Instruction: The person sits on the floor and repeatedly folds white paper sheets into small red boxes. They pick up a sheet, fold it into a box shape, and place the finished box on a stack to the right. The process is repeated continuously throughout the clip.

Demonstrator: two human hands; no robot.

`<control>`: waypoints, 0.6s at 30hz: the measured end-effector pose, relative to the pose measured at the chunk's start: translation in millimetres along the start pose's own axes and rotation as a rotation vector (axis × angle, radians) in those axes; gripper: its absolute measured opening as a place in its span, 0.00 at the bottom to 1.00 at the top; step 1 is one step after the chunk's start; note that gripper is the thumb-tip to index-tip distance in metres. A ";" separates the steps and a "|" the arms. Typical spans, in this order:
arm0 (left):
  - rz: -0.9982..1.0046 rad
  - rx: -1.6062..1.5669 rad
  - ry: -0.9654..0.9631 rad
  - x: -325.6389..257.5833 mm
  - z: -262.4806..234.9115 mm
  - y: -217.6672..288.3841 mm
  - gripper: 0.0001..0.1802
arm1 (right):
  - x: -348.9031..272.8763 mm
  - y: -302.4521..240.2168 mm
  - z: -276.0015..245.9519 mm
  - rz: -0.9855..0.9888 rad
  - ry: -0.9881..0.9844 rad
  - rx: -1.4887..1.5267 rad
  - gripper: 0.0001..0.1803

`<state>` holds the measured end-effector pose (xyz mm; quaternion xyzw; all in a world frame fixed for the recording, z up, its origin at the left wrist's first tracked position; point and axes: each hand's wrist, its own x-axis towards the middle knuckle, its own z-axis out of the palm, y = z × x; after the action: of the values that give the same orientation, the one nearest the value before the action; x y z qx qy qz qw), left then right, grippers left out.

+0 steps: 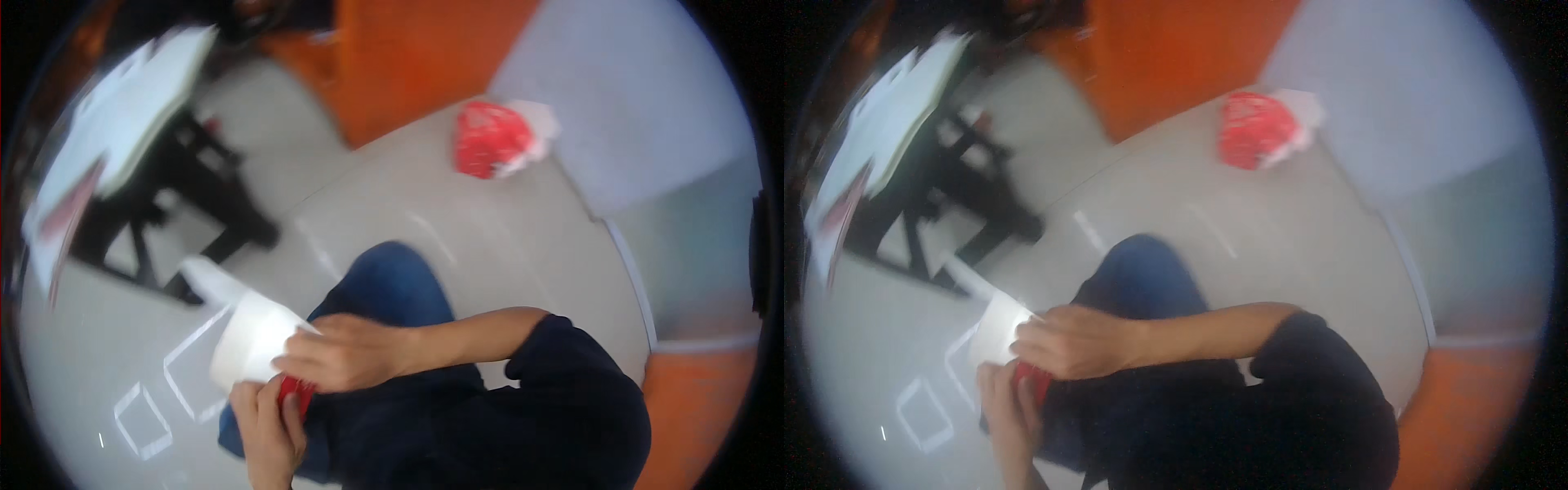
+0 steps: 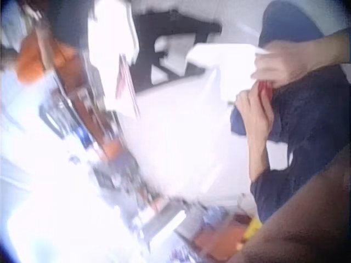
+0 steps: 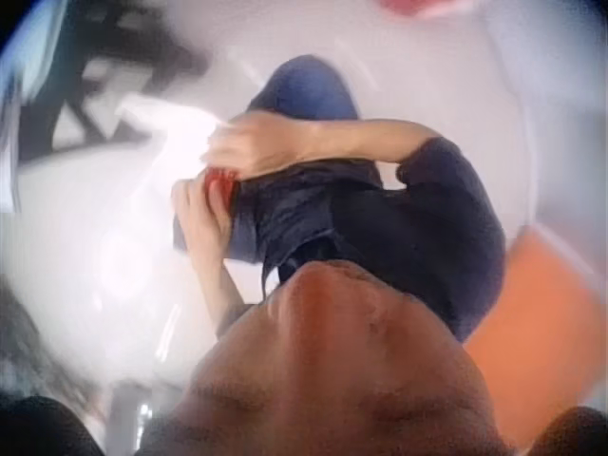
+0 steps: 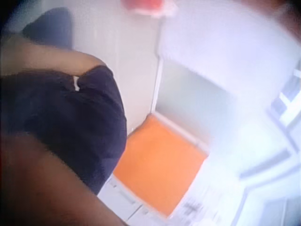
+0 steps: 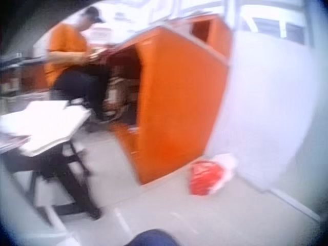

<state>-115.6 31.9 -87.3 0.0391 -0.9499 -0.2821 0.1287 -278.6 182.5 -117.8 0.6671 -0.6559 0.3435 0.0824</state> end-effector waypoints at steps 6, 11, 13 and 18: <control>0.067 0.175 -0.068 67.5 11.4 56.0 0.38 | -72.7 47.4 -63.5 0.277 0.133 -0.194 0.30; 0.052 0.086 0.030 87.4 -11.0 26.1 0.48 | -170.7 145.3 -210.0 0.713 0.491 -0.591 0.35; -0.009 0.106 0.031 92.5 -17.2 17.7 0.47 | -210.7 182.8 -276.2 0.763 0.430 -0.791 0.34; 0.082 0.547 0.272 112.3 -48.3 -25.0 0.40 | -276.9 270.6 -356.2 1.002 0.350 -0.908 0.32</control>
<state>-210.8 -30.9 -37.0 0.0711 -0.9655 -0.0027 0.2505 -628.7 574.7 -99.4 0.1187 -0.9403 0.1343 0.2894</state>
